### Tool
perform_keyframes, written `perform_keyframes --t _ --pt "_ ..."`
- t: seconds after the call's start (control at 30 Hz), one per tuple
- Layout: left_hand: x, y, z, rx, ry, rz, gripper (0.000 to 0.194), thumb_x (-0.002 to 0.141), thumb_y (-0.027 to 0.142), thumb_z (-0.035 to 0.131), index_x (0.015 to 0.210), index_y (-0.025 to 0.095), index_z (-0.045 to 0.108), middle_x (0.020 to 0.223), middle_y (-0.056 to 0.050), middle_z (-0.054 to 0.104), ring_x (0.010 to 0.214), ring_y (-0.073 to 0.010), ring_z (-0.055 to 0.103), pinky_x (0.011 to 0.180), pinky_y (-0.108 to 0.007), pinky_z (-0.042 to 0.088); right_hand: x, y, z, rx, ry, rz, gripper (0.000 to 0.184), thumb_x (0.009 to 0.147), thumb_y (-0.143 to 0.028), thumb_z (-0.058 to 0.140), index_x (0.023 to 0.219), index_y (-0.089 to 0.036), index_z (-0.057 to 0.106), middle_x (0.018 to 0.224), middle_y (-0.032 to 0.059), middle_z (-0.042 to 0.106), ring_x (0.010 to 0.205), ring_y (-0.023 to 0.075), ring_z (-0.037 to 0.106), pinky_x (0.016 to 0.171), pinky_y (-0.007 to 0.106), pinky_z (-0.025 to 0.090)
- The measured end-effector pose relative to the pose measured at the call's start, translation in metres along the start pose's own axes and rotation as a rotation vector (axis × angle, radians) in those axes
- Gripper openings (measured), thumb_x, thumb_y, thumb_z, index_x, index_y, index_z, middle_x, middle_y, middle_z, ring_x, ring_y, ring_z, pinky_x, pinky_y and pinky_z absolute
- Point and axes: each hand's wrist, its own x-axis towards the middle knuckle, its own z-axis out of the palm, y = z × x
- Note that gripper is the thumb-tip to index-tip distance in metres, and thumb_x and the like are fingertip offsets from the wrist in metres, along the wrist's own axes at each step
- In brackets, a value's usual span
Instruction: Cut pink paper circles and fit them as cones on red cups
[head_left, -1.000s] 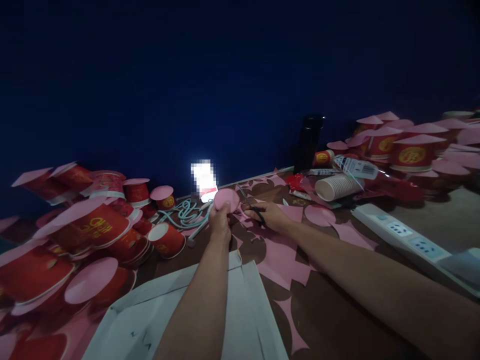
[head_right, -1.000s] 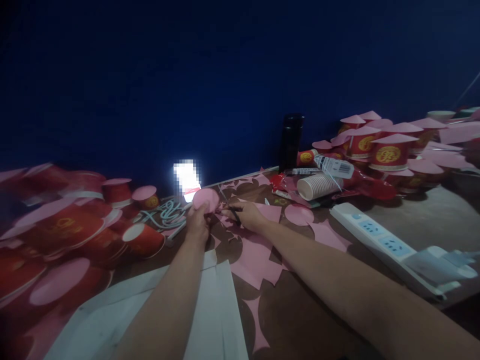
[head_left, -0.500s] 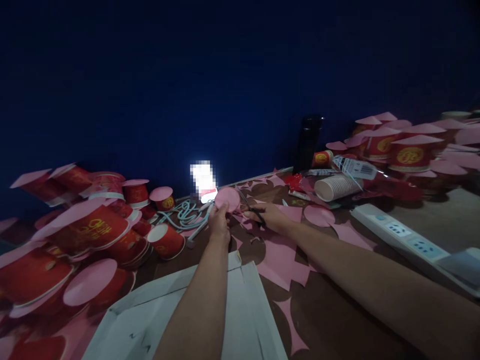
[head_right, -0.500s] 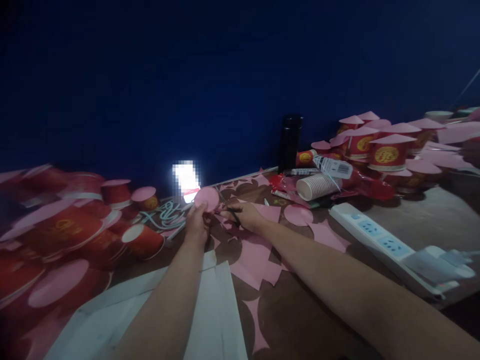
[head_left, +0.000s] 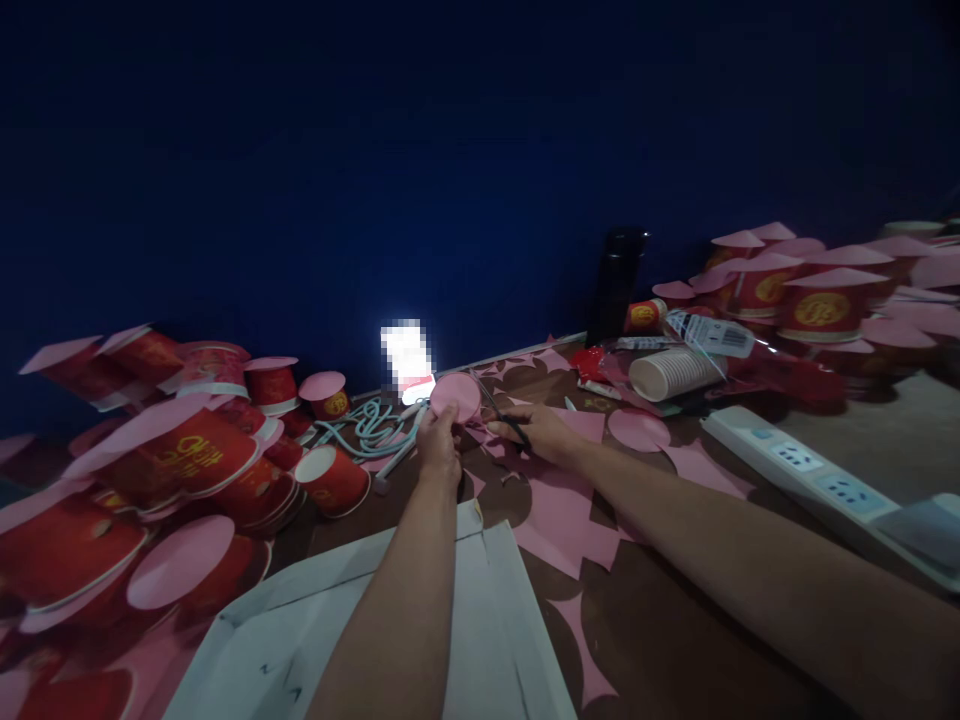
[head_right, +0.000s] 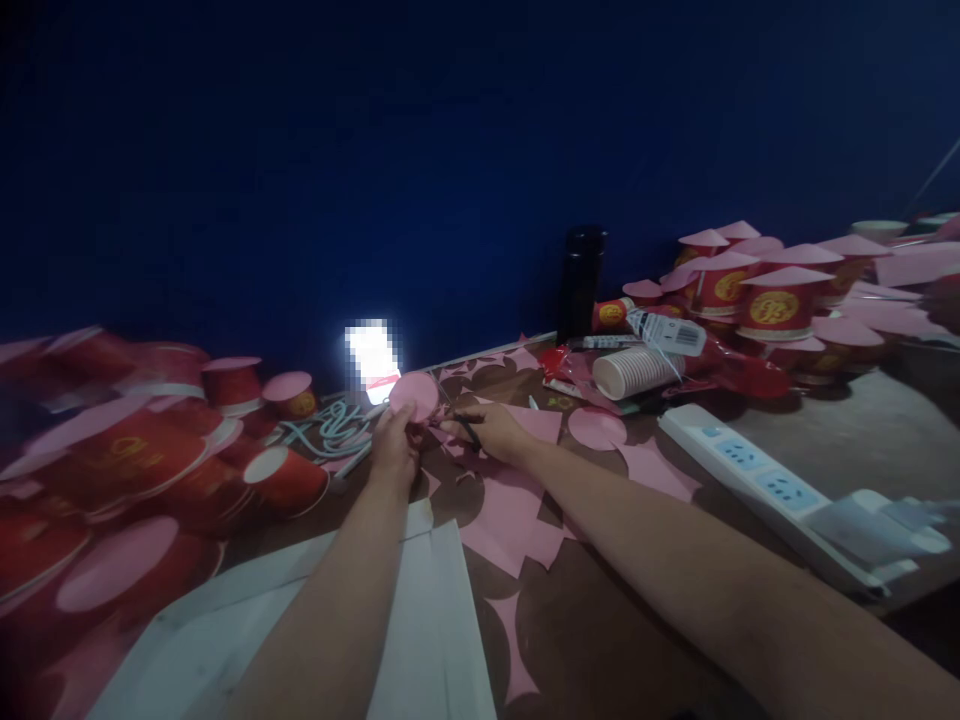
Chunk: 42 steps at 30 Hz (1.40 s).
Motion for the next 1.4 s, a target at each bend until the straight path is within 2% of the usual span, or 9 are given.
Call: perform_keyframes --t 0.3,1.1,1.4 --pt "0.0022 -0.0022 -0.002 0.002 -0.038 -0.001 0.034 0.053 0.03 0.077 0.078 0.014 0.061 0.063 0.004 0.058 0.047 -0.0052 0.05 0.047 -0.018 0.038 -0.002 -0.0054 0.001 0.016 -0.012 0.017 0.049 0.067 -0.049 0.074 0.101 -0.013 0.073 0.065 0.0007 0.061 0.045 0.0062 0.046 0.039 0.018 0.037" --pt "-0.0003 -0.0007 -0.0009 0.034 -0.043 -0.017 0.033 0.054 0.032 0.075 0.079 0.015 0.062 0.061 0.004 0.058 0.043 -0.0051 0.048 0.042 -0.017 0.032 0.0 -0.002 0.0003 -0.016 0.007 -0.014 0.049 0.07 -0.052 0.071 0.102 -0.014 0.073 0.065 0.0011 0.062 0.046 0.0071 0.046 0.041 0.02 0.037" --pt "0.0035 -0.0047 -0.0032 0.042 -0.032 -0.004 0.032 0.055 0.032 0.075 0.078 0.015 0.062 0.059 0.004 0.057 0.042 -0.0053 0.048 0.042 -0.017 0.032 -0.0009 -0.0046 -0.0009 -0.066 0.024 -0.035 0.047 0.07 -0.053 0.07 0.095 -0.014 0.075 0.071 0.0028 0.063 0.055 0.0088 0.048 0.047 0.02 0.038"
